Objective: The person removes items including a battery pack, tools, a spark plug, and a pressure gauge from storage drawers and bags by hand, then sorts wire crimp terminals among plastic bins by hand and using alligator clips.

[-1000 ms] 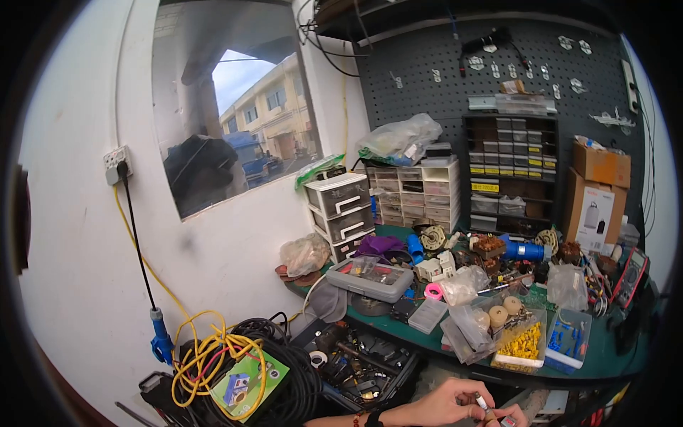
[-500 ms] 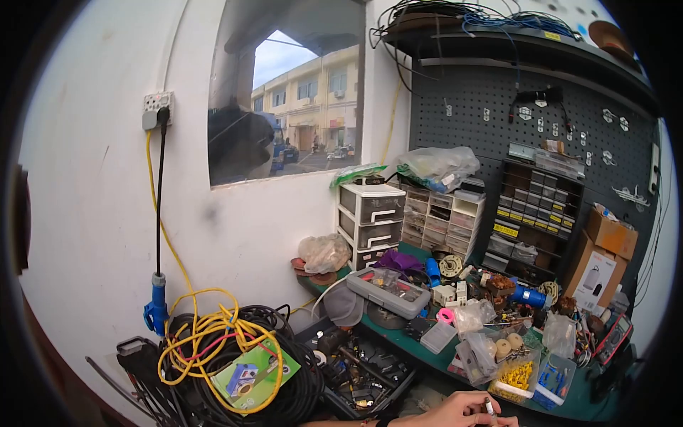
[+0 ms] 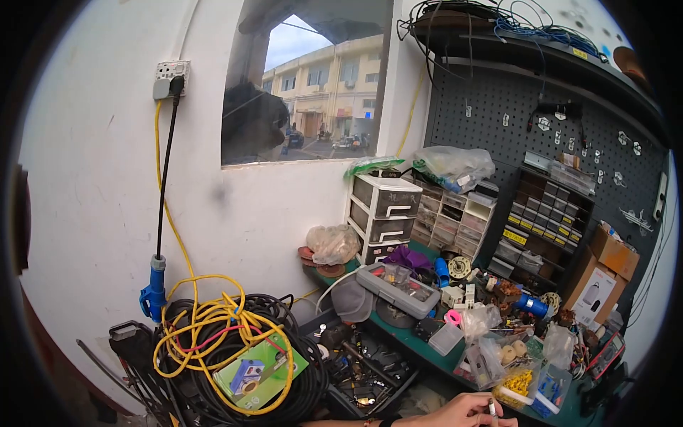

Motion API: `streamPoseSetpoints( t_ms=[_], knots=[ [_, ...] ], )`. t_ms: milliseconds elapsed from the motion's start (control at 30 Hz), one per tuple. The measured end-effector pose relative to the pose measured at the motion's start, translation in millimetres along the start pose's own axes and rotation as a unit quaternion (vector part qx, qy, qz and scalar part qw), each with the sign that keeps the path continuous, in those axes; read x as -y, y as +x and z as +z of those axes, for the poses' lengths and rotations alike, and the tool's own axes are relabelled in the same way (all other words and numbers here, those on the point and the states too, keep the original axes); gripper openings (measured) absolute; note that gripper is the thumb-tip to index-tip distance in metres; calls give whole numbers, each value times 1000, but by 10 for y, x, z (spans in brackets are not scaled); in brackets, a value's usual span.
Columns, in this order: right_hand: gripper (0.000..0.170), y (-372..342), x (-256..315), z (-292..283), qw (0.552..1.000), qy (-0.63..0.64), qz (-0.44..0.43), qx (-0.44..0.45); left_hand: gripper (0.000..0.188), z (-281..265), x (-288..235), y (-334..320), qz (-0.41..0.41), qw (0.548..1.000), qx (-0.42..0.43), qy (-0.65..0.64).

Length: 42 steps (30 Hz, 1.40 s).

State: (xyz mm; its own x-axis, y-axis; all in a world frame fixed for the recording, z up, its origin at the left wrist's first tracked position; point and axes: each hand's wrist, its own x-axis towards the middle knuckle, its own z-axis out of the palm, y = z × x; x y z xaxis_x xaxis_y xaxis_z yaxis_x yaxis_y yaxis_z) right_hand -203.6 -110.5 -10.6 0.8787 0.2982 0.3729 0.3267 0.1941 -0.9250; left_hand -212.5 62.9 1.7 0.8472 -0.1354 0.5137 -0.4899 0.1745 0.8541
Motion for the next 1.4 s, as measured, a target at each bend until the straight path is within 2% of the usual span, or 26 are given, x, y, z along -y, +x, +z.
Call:
streamPoseSetpoints(
  t_ms=[33,167,267,433,533,600,767,833,1000,1167,1400],
  knots=[
    [22,-2,-7,6,1000,8,0,0,17,3,2,-3,16,1000,-4,0],
    [23,-16,0,2,1000,24,18,-10,17,4,-8,2,-10,1000,-1,-1],
    [25,-25,-117,-106,1000,27,3,3,17,33,67,24,30,999,-6,32],
    [22,-113,-220,-250,998,51,10,-19,17,132,186,27,-38,998,29,42],
    [22,-185,-280,-326,996,71,45,-39,17,215,299,29,-35,999,28,27],
    [24,-222,-313,-365,991,65,102,-52,17,232,260,34,-117,992,37,30],
    [25,-228,-366,-416,990,74,116,-39,19,247,450,45,-169,984,42,33],
    [25,-230,-443,-453,990,88,110,-29,21,252,533,42,-111,991,37,66],
    [23,-243,-681,-564,988,132,78,-24,22,307,548,76,-106,988,52,96],
    [21,-261,-679,-557,977,191,88,-24,22,319,526,98,-115,988,59,86],
    [24,-256,-653,-550,982,163,94,-25,20,301,545,90,-114,987,44,103]
  ],
)
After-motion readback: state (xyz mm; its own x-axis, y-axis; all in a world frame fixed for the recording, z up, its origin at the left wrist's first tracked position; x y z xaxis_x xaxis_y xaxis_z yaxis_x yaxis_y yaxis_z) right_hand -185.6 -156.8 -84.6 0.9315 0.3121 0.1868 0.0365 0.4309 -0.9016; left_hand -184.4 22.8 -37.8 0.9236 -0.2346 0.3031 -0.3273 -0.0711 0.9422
